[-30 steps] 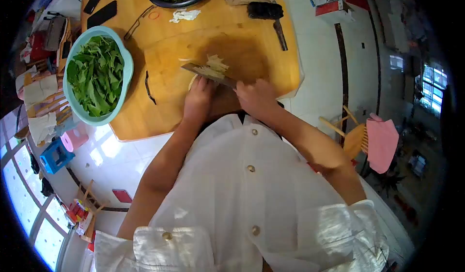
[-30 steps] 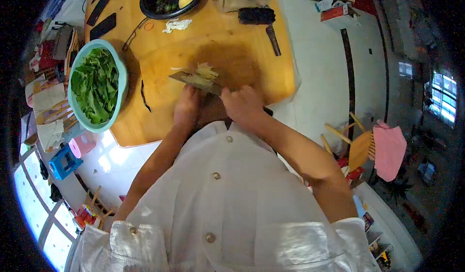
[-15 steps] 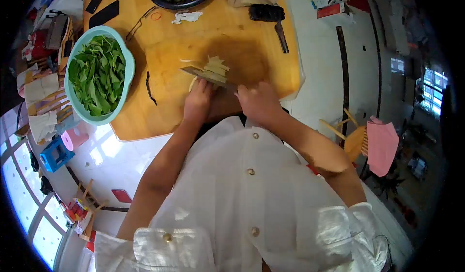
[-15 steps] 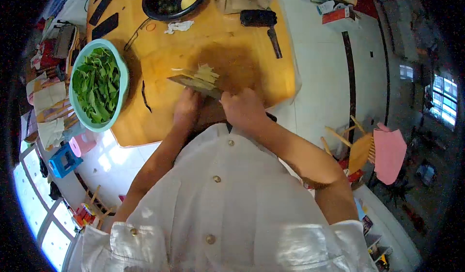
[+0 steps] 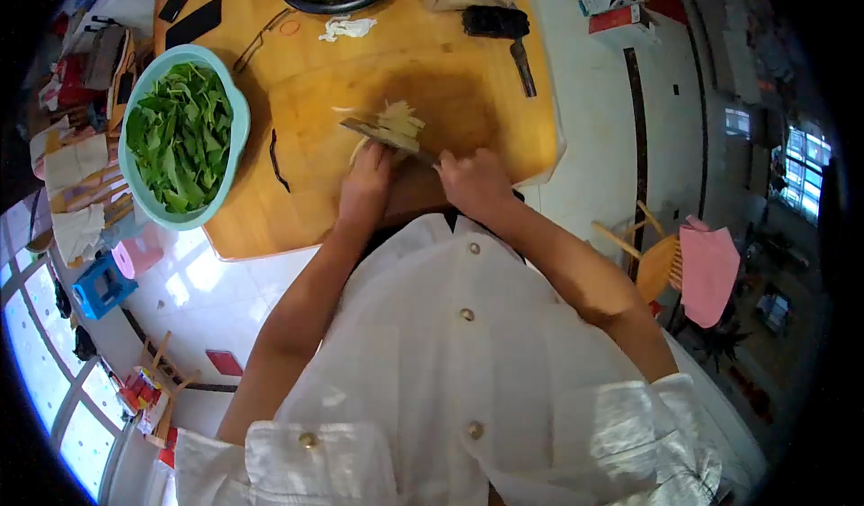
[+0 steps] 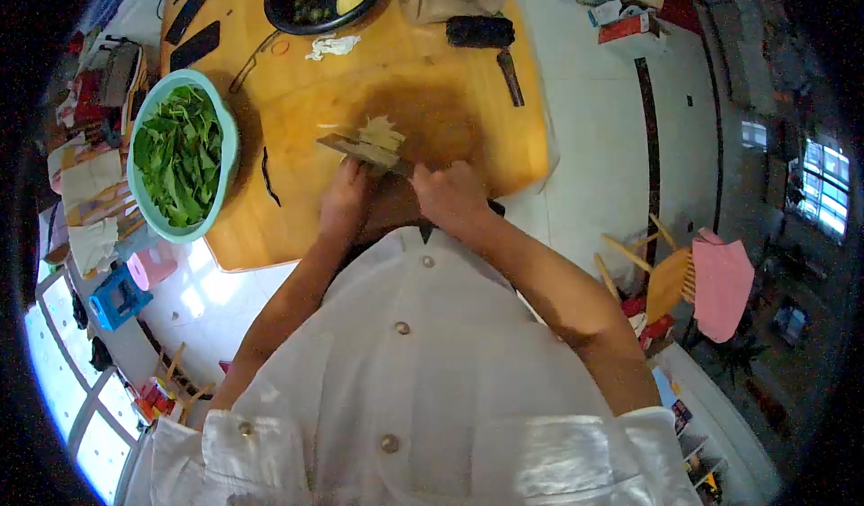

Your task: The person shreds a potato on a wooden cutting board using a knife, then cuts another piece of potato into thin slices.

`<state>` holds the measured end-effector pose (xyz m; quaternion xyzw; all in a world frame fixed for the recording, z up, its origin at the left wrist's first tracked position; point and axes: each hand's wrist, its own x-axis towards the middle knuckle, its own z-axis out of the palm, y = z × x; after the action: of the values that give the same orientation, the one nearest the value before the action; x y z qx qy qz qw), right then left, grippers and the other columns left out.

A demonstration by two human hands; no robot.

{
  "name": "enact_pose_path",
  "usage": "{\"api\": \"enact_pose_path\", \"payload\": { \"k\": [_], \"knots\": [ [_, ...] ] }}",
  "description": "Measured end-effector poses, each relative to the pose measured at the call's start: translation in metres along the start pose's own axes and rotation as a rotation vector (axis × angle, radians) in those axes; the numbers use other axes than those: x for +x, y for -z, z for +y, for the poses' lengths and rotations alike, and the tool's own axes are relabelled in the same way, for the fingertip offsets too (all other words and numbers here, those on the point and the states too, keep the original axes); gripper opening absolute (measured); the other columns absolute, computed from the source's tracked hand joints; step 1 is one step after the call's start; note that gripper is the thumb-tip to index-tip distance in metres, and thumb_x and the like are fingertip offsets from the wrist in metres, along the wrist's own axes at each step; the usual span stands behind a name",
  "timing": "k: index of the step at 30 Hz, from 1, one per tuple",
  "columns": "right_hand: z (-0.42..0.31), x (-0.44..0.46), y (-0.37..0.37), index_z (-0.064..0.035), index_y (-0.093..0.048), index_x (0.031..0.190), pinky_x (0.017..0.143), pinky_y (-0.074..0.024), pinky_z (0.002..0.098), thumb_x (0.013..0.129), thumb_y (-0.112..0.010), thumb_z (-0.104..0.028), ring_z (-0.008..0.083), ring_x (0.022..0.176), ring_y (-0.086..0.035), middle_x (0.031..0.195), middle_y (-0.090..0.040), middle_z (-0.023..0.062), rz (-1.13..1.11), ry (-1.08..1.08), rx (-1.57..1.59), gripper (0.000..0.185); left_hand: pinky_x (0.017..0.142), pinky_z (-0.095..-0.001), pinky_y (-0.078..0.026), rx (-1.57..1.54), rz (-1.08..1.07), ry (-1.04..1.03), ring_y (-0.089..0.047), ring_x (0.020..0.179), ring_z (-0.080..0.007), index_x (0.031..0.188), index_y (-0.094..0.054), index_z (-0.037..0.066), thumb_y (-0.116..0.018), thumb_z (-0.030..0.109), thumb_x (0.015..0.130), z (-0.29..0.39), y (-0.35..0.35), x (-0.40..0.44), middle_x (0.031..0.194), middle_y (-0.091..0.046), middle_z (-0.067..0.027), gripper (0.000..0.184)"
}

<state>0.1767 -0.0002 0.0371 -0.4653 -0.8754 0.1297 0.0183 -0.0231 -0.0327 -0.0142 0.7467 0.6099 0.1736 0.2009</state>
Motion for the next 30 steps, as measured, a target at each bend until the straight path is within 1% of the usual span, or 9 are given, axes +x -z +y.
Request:
{"api": "enact_pose_path", "payload": {
  "k": [2,8,11,15,18,20,23,26,30],
  "knots": [
    [0.001,-0.001,0.002,-0.0098,-0.056,0.071,0.051,-0.0439,0.0402,0.085,-0.061,-0.024,0.0292,0.045,-0.056,0.048,-0.056,0.0114,0.038,0.010,-0.039,0.021,0.084,-0.0370,-0.051,0.124,0.080,-0.089,-0.054,0.109,-0.0307,0.110,-0.059,0.001,-0.058,0.005,0.079,0.005,0.006,0.002,0.115,-0.055,-0.0119,0.031],
    [0.000,0.003,0.005,-0.0095,-0.056,0.072,0.052,-0.0440,0.0404,0.086,-0.060,-0.023,0.0285,0.047,-0.058,0.048,-0.055,0.0117,-0.021,0.019,0.001,0.020,0.082,-0.0360,-0.052,0.083,0.144,-0.086,-0.055,0.108,-0.0295,0.107,-0.060,0.002,-0.058,0.005,0.077,0.003,0.002,0.000,0.111,-0.056,-0.0107,0.030],
    [-0.014,0.002,0.035,-0.0090,-0.056,0.073,0.052,-0.0433,0.0406,0.087,-0.059,-0.022,0.0295,0.047,-0.058,0.049,-0.056,0.0122,-0.064,0.029,0.023,0.020,0.083,-0.0363,-0.052,0.061,0.099,-0.091,-0.054,0.109,-0.0295,0.107,-0.061,0.003,-0.058,0.005,0.078,-0.002,-0.003,-0.001,0.113,-0.056,-0.0101,0.029],
    [-0.008,0.003,0.018,-0.0085,-0.056,0.074,0.054,-0.0434,0.0416,0.088,-0.058,-0.022,0.0302,0.048,-0.058,0.051,-0.057,0.0121,-0.030,0.001,0.027,0.020,0.084,-0.0362,-0.052,0.025,0.050,-0.061,-0.053,0.111,-0.0295,0.108,-0.061,0.005,-0.058,0.006,0.079,0.005,0.005,0.001,0.115,-0.055,-0.0096,0.029],
    [-0.009,0.005,0.020,-0.0058,-0.059,0.079,0.058,-0.0467,0.0425,0.088,-0.052,-0.018,0.0297,0.055,-0.063,0.060,-0.063,0.0147,-0.191,-0.059,0.007,0.017,0.085,-0.0360,-0.052,0.027,0.060,-0.069,-0.052,0.113,-0.0288,0.108,-0.061,0.006,-0.058,0.007,0.080,0.000,-0.004,-0.001,0.117,-0.054,-0.0088,0.028],
    [-0.010,0.006,0.031,-0.0086,-0.057,0.074,0.056,-0.0440,0.0426,0.089,-0.055,-0.024,0.0308,0.050,-0.059,0.053,-0.059,0.0130,-0.117,0.005,0.015,0.022,0.085,-0.0357,-0.052,0.051,0.050,-0.054,-0.052,0.113,-0.0284,0.109,-0.060,0.006,-0.058,0.007,0.081,-0.006,-0.012,0.001,0.118,-0.054,-0.0086,0.029],
    [-0.014,0.002,0.037,-0.0088,-0.057,0.073,0.056,-0.0443,0.0425,0.090,-0.055,-0.025,0.0313,0.049,-0.059,0.053,-0.059,0.0131,-0.123,-0.041,0.020,0.024,0.084,-0.0366,-0.052,0.018,0.037,-0.028,-0.053,0.112,-0.0286,0.109,-0.060,0.006,-0.058,0.008,0.081,0.005,0.003,0.000,0.117,-0.054,-0.0096,0.027],
    [-0.007,0.006,0.008,-0.0089,-0.057,0.073,0.057,-0.0448,0.0428,0.091,-0.054,-0.026,0.0319,0.049,-0.059,0.053,-0.059,0.0131,-0.078,-0.047,0.009,0.024,0.083,-0.0373,-0.052,0.026,0.049,-0.041,-0.054,0.110,-0.0287,0.109,-0.060,0.005,-0.058,0.008,0.082,0.001,-0.001,0.002,0.118,-0.054,-0.0100,0.027],
    [-0.007,0.011,0.026,-0.0093,-0.057,0.073,0.055,-0.0450,0.0428,0.091,-0.053,-0.027,0.0324,0.049,-0.058,0.053,-0.059,0.0134,-0.103,-0.008,0.027,0.025,0.081,-0.0375,-0.052,0.032,0.093,-0.072,-0.054,0.109,-0.0285,0.109,-0.060,0.005,-0.059,0.008,0.081,-0.001,0.001,0.004,0.118,-0.054,-0.0096,0.028]
  ]
}}
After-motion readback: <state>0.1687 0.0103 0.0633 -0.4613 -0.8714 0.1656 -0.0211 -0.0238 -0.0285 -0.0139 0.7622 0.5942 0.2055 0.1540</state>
